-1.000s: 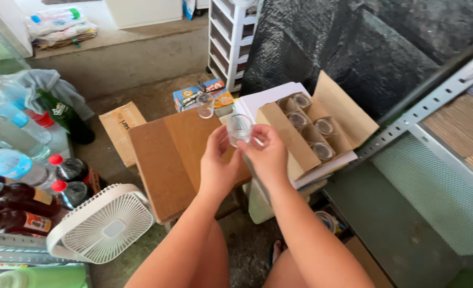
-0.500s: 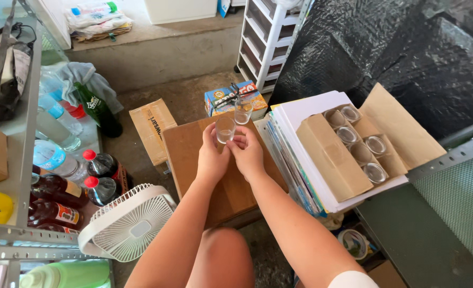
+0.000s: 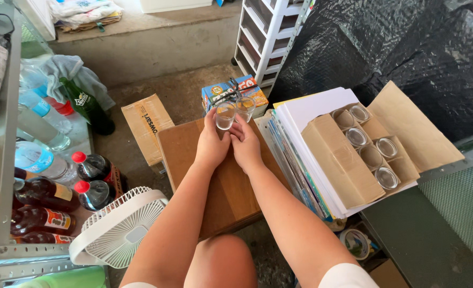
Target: The person opens a cardboard box containing small clear glasses and removes them one by one. They place the glasses in a neat row on a wooden board next to the box. The task continues until all glasses are removed and arranged.
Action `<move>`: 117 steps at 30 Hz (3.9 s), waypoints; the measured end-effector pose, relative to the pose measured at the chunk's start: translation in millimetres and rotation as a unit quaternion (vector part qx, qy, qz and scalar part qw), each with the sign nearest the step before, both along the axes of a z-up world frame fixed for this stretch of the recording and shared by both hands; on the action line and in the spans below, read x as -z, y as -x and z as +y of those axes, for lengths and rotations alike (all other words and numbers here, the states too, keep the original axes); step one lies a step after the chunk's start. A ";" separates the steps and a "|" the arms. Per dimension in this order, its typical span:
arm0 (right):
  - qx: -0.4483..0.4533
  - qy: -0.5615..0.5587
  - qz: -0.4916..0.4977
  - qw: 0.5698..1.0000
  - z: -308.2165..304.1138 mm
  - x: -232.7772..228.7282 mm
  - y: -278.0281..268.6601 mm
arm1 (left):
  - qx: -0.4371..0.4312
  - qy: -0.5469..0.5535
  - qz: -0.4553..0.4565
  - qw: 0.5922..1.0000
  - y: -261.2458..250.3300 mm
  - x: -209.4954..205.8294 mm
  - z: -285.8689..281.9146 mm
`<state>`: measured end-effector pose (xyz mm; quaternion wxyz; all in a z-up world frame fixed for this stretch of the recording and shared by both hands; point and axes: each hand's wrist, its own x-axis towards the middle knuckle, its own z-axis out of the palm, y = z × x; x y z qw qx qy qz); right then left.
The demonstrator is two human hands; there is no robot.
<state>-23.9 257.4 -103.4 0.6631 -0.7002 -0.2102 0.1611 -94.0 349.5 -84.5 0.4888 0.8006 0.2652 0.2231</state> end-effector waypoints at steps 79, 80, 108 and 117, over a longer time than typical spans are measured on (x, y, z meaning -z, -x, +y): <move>0.184 0.396 -0.364 0.823 -345.4 -93.6 -146.5 | 0.168 -0.345 -0.061 0.921 -150.2 -56.5 -299.0; 0.172 0.414 -0.360 0.818 -345.1 -88.4 -155.6 | 0.174 -0.337 -0.044 0.924 -154.7 -50.4 -298.4; 0.152 0.362 -0.387 0.834 -351.2 -147.7 -150.5 | 0.149 -0.342 -0.103 0.922 -145.4 -55.3 -300.0; 0.281 0.099 -0.363 0.883 -331.3 -182.9 -64.8 | 0.171 0.027 -0.131 0.976 -75.4 -138.8 -289.5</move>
